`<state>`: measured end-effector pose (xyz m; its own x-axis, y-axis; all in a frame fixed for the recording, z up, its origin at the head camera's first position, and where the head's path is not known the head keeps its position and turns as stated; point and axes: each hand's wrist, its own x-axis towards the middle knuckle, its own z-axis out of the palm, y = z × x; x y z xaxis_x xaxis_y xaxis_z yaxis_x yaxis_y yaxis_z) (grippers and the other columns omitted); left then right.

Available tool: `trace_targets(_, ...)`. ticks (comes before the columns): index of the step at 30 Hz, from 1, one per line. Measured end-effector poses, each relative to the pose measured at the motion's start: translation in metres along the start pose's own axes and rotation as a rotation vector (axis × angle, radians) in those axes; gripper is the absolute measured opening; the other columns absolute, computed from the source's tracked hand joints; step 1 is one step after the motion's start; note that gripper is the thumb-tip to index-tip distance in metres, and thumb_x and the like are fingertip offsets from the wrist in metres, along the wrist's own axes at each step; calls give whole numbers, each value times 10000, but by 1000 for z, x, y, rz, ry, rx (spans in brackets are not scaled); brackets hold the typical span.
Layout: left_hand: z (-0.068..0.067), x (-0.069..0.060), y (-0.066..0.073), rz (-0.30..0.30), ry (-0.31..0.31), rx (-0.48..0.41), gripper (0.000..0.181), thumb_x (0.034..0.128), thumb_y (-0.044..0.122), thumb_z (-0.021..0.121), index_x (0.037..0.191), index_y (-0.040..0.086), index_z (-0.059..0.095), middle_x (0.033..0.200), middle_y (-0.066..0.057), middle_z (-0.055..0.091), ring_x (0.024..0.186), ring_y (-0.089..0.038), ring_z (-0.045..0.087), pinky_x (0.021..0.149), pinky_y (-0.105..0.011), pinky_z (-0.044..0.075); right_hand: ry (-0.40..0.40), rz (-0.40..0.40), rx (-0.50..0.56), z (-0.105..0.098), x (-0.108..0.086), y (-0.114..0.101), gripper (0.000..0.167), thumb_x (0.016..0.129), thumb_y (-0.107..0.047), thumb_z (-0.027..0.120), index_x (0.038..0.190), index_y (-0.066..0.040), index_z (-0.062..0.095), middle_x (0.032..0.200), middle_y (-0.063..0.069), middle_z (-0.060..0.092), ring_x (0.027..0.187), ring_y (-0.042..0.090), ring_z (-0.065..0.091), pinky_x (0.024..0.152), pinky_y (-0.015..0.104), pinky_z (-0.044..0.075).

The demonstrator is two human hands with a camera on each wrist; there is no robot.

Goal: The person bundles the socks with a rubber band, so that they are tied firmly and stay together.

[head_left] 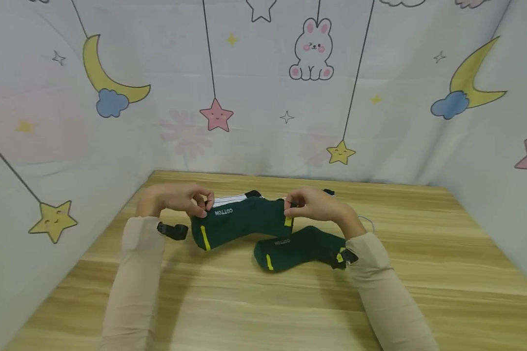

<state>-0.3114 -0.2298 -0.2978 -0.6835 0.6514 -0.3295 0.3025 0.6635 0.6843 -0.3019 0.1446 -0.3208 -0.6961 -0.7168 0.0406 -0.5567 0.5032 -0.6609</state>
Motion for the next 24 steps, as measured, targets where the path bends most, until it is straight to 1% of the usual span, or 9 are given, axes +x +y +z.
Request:
trace_targets(3, 0, 5, 5, -4, -6, 10, 71, 959, 59, 630, 973, 83, 565, 866, -79, 600, 828, -227, 590, 816, -400, 517, -4, 2, 4, -6, -6, 2, 72, 980, -177, 664, 956, -110, 675, 852, 14, 652, 696, 192, 510, 657, 322, 425)
trace_targets(7, 0, 12, 11, 16, -22, 16, 75, 965, 64, 633, 971, 94, 564, 842, -68, 597, 809, -226, 585, 816, -408, 514, -3, 24, 6, -14, -14, 4, 72, 984, -182, 659, 965, -113, 666, 873, 11, 654, 713, 214, 515, 663, 330, 418)
trace_targets(11, 1, 20, 16, 56, -32, 37, 73, 970, 66, 630, 966, 78, 558, 858, -74, 607, 770, -247, 583, 751, -397, 516, 4, 49, 8, -20, -22, 6, 65, 988, -184, 654, 964, -124, 661, 873, 3, 677, 698, 194, 488, 649, 326, 408)
trace_targets(14, 2, 25, 19, 63, -29, 39, 77, 971, 73, 633, 973, 72, 556, 891, -84, 604, 761, -250, 577, 701, -373, 509, 14, 58, 17, -21, -28, 9, 61, 990, -174, 650, 963, -121, 661, 868, 7, 685, 703, 187, 500, 645, 322, 420)
trace_targets(20, 6, 36, 23, 74, -22, 48, 89, 962, 88, 647, 979, 97, 560, 904, -77, 575, 808, -224, 541, 730, -365, 483, 42, 54, 54, -25, -40, 14, 69, 991, -144, 644, 967, -82, 660, 883, 42, 667, 759, 225, 535, 668, 327, 450)
trace_targets(22, 8, 39, 26, 78, -19, 41, 94, 953, 89, 656, 975, 104, 566, 896, -73, 574, 792, -228, 536, 728, -376, 468, 48, 57, 61, -27, -44, 16, 67, 988, -140, 648, 963, -80, 661, 887, 46, 668, 765, 228, 541, 672, 324, 455)
trace_targets(24, 10, 42, 28, 85, -22, 32, 99, 949, 84, 658, 979, 103, 566, 892, -71, 575, 812, -225, 547, 748, -392, 481, 50, 68, 67, -31, -49, 18, 67, 988, -149, 650, 966, -87, 663, 886, 49, 659, 772, 231, 547, 673, 324, 456)
